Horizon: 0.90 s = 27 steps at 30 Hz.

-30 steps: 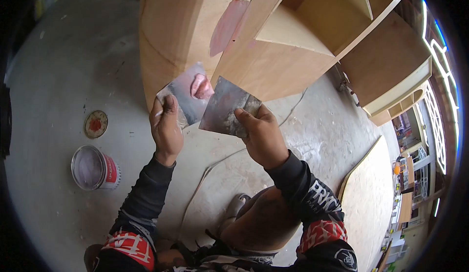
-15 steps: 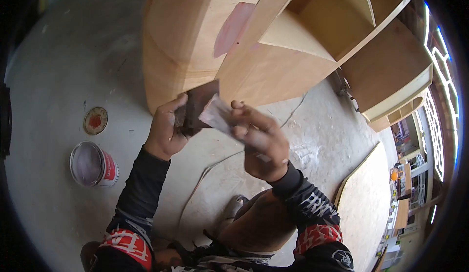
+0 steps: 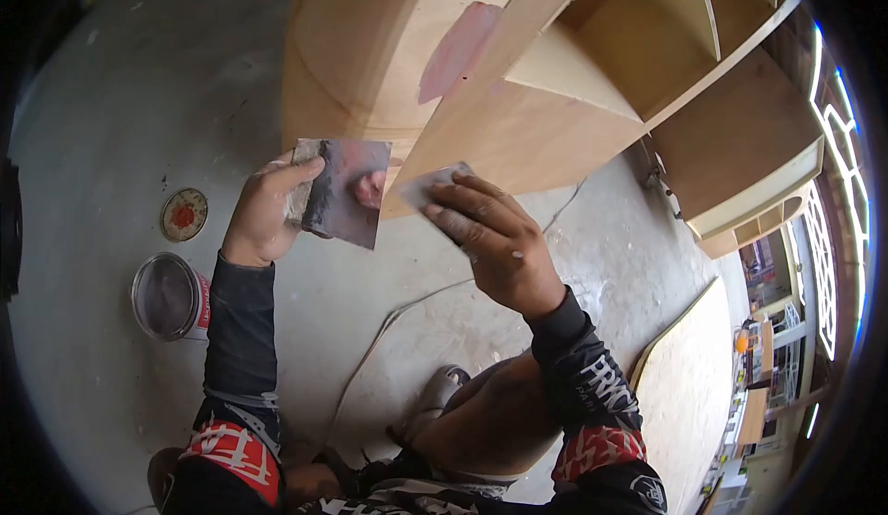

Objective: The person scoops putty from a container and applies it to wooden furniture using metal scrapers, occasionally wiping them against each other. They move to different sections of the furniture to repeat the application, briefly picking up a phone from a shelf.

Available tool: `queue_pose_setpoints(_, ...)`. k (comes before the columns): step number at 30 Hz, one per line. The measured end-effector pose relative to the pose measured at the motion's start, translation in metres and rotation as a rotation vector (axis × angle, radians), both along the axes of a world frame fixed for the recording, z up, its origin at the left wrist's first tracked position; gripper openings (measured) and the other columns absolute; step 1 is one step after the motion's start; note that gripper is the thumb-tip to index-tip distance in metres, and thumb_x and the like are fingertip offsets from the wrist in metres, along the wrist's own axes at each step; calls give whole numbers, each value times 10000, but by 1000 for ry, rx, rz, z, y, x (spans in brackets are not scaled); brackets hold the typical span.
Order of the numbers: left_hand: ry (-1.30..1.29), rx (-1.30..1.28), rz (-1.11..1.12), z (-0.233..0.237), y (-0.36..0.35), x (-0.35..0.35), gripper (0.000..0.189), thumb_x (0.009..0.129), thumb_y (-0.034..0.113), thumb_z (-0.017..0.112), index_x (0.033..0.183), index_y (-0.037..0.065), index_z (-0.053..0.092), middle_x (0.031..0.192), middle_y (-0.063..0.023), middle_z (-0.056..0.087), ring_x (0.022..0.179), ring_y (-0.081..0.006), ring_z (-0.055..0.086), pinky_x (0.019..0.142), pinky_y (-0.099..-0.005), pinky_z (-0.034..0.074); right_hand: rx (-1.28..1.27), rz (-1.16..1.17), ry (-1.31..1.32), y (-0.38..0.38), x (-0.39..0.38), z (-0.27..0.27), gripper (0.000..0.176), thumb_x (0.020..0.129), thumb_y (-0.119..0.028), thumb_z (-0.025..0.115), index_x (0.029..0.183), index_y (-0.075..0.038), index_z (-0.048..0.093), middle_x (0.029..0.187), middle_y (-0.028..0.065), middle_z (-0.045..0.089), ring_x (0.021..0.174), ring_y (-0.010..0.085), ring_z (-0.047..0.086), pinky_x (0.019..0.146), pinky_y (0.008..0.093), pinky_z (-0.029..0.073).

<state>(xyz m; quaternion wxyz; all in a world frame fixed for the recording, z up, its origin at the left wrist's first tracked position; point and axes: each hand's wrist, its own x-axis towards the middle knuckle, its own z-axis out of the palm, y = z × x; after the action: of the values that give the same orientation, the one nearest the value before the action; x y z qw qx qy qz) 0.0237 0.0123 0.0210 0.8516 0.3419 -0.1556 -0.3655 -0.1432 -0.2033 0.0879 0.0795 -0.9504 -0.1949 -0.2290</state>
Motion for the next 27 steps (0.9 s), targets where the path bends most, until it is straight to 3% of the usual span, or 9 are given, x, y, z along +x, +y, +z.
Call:
queue_pose_setpoints(5, -139, 55, -27, -14, -14, -2, 296, 925, 125, 550, 1187, -9, 573, 1071, -68, 650, 947, -159, 646, 831, -305, 519, -127, 146, 149, 22, 3, 4, 467, 718, 39, 572, 1154, -89, 676, 1261, 123, 607, 1193, 363, 548, 1022, 469, 443)
queue_pose_setpoints(7, -217, 103, 31, -19, -14, 1, 293, 923, 133, 559, 1180, -7, 581, 1062, -65, 650, 938, -149, 644, 819, -295, 517, 15, 119, 252, 21, 2, 3, 502, 705, 55, 543, 1164, -99, 676, 1234, 110, 629, 1145, 340, 582, 1014, 440, 455)
queue_pose_setpoints(10, 108, -34, 264, -11, 4, 13, 227, 915, 163, 580, 1111, 58, 624, 1042, -39, 658, 940, -151, 645, 759, -311, 514, 206, 130, 382, -10, -5, 25, 531, 728, 72, 485, 1198, -97, 664, 1165, 136, 659, 1084, 333, 611, 996, 402, 468)
queue_pose_setpoints(11, 230, -91, 321, -6, 12, 18, 214, 912, 172, 590, 1100, 76, 630, 1039, -36, 663, 946, -159, 652, 735, -325, 525, 296, 20, 327, -22, -5, 27, 528, 723, 177, 425, 1148, -22, 667, 1174, 165, 660, 1149, 330, 607, 996, 389, 472)
queue_pose_setpoints(15, 171, -158, 340, 1, 29, 25, 191, 899, 190, 617, 1076, 118, 629, 1005, -12, 680, 912, -167, 664, 671, -334, 520, 121, -306, -83, -45, 27, 78, 465, 851, 137, 438, 1259, -25, 590, 1237, 179, 626, 1213, 294, 575, 1014, 361, 437)
queue_pose_setpoints(16, 190, -148, 351, 6, 20, 18, 190, 896, 203, 624, 1070, 126, 631, 992, 3, 683, 880, -155, 659, 650, -314, 494, 8, -244, -234, -45, 42, 96, 416, 853, 104, 419, 1204, -17, 605, 1151, 201, 640, 1069, 351, 625, 905, 376, 496)
queue_pose_setpoints(21, 209, -186, 223, -5, -10, 2, 193, 902, 218, 608, 1068, 124, 637, 978, 4, 695, 830, -149, 664, 620, -292, 476, -151, -163, -612, -53, 102, 153, 479, 760, 108, 453, 1188, -38, 613, 1210, 143, 622, 1086, 358, 597, 932, 410, 492)
queue_pose_setpoints(24, 186, -190, 157, -3, -18, -6, 200, 907, 204, 586, 1080, 115, 637, 980, -7, 699, 853, -157, 676, 636, -304, 506, -186, -263, -725, -69, 132, 139, 487, 818, 88, 432, 1242, -83, 600, 1230, 155, 615, 1112, 351, 597, 950, 387, 483)
queue_pose_setpoints(27, 150, -210, 126, -4, -18, -4, 209, 910, 202, 574, 1086, 108, 635, 982, -11, 696, 861, -163, 679, 654, -323, 520, -89, -211, -773, -65, 149, 106, 551, 763, 116, 464, 1262, -89, 576, 1252, 137, 590, 1141, 357, 572, 951, 391, 486)
